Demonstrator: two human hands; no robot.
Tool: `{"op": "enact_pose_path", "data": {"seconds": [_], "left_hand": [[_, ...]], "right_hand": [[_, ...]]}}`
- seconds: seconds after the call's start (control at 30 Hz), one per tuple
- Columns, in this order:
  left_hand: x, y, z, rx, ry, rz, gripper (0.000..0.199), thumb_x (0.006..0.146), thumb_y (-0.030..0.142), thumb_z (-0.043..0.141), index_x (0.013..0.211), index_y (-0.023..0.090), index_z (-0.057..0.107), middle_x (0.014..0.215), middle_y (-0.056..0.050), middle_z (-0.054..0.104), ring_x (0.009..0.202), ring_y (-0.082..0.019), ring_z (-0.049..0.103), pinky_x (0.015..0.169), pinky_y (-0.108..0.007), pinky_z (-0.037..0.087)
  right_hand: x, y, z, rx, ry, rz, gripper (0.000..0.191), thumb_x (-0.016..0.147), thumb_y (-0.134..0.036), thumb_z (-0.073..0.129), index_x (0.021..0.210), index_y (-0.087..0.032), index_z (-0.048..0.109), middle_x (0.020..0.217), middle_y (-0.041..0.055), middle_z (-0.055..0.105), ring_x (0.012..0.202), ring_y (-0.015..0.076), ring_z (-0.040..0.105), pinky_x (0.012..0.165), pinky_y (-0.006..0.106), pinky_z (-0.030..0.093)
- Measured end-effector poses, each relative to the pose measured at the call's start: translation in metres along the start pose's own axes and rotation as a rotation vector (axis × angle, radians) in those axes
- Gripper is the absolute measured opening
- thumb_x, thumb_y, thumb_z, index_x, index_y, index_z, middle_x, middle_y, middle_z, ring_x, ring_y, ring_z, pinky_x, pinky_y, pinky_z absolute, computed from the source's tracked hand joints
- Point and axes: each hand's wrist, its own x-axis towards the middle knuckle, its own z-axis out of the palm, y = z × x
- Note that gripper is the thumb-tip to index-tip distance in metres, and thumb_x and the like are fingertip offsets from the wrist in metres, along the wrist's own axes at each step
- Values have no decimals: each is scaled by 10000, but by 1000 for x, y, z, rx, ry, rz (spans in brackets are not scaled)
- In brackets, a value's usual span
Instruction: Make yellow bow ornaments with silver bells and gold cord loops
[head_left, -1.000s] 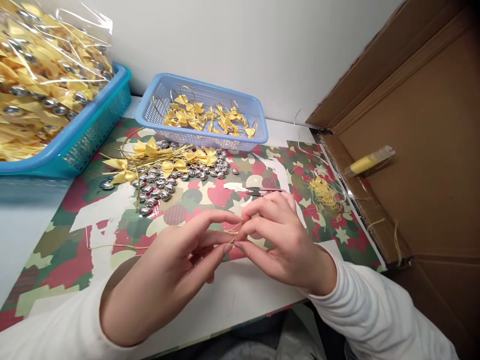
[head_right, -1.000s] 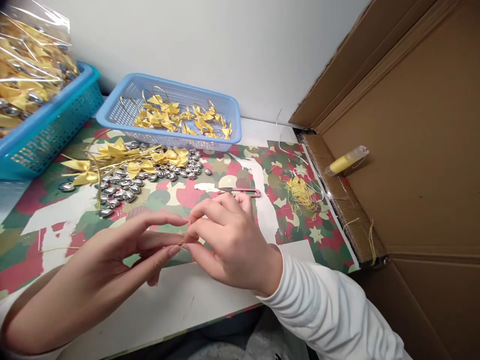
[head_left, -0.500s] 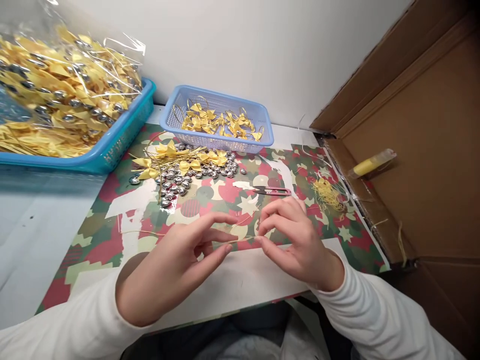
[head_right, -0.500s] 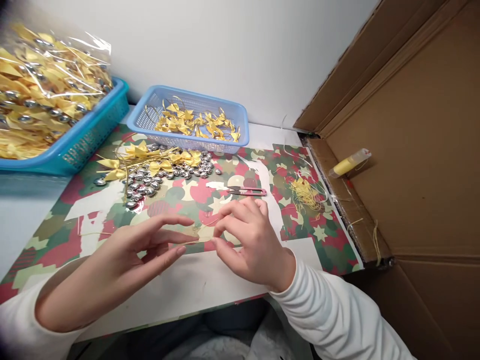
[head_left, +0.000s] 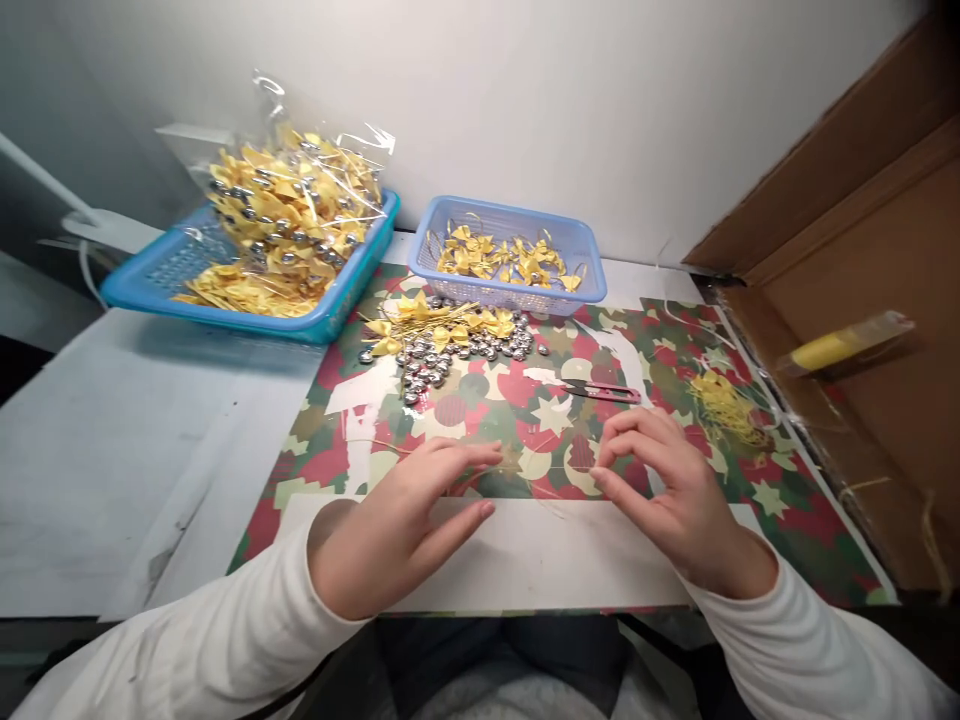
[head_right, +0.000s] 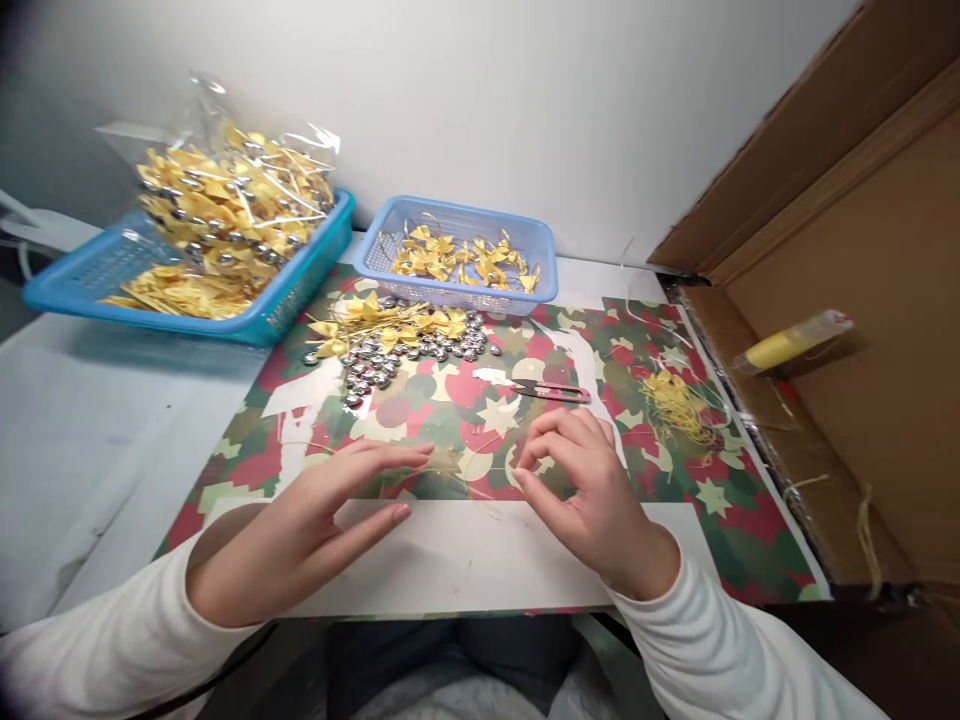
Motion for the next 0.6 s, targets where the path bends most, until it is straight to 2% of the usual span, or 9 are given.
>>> {"op": "enact_pose_path", "data": {"seconds": [0.07,0.13,0.2,0.27,0.4,0.53,0.6], "left_hand": [[-14,-11,-11,189,106,24,286,924,235,528,1192,203,624,1210,-97,686,1142,-234,612,982,-391,500],[-30,-27,-26,399,205,-32,269,924,248,530,1163,197,642,1202,-99,692,1136,-262,604,1003,-432,468],[-46,-46,-41,571,223,-85,366,909,333,550,1241,197,622,1259,-116,670,1157,-313,587,979,-460,465],[-59,-64,-52,661,144,-82,484,925,396,497,1369,206,540,1388,-114,592,1268,-340,520,1034,-495,410],[-71,-82,-58,722,3,-52,530,965,425,387,1457,238,444,1485,-66,501,1397,-339,401,1135,-536,264],[-77,-83,-59,718,50,-118,540,948,419,439,1471,290,408,1496,-30,487,1407,-362,386,1154,-569,230],[-84,-85,-62,630,86,-184,564,932,407,497,1480,345,378,1522,13,450,1435,-378,335,1172,-598,181]], "right_hand": [[-1,2,0,-13,3,-6,108,875,-171,586,778,-219,574,884,33,591,873,203,546,803,372,392],[-3,4,-1,-29,4,-8,108,873,-173,591,779,-223,573,890,33,590,873,207,544,811,376,383],[-4,5,-2,-32,8,-10,109,869,-170,594,779,-225,568,892,33,587,875,210,541,813,377,381],[-5,5,-3,-31,15,-16,109,868,-167,596,782,-225,563,888,34,580,871,208,538,801,370,384],[-13,4,-7,-54,35,1,114,877,-170,588,780,-219,552,891,36,573,859,200,534,780,361,387],[-28,9,-11,-57,16,67,115,884,-179,579,777,-216,555,898,41,575,882,203,539,778,358,404],[-34,11,-11,-54,-6,98,109,884,-186,578,780,-214,561,898,41,577,877,201,542,772,354,413]]}}
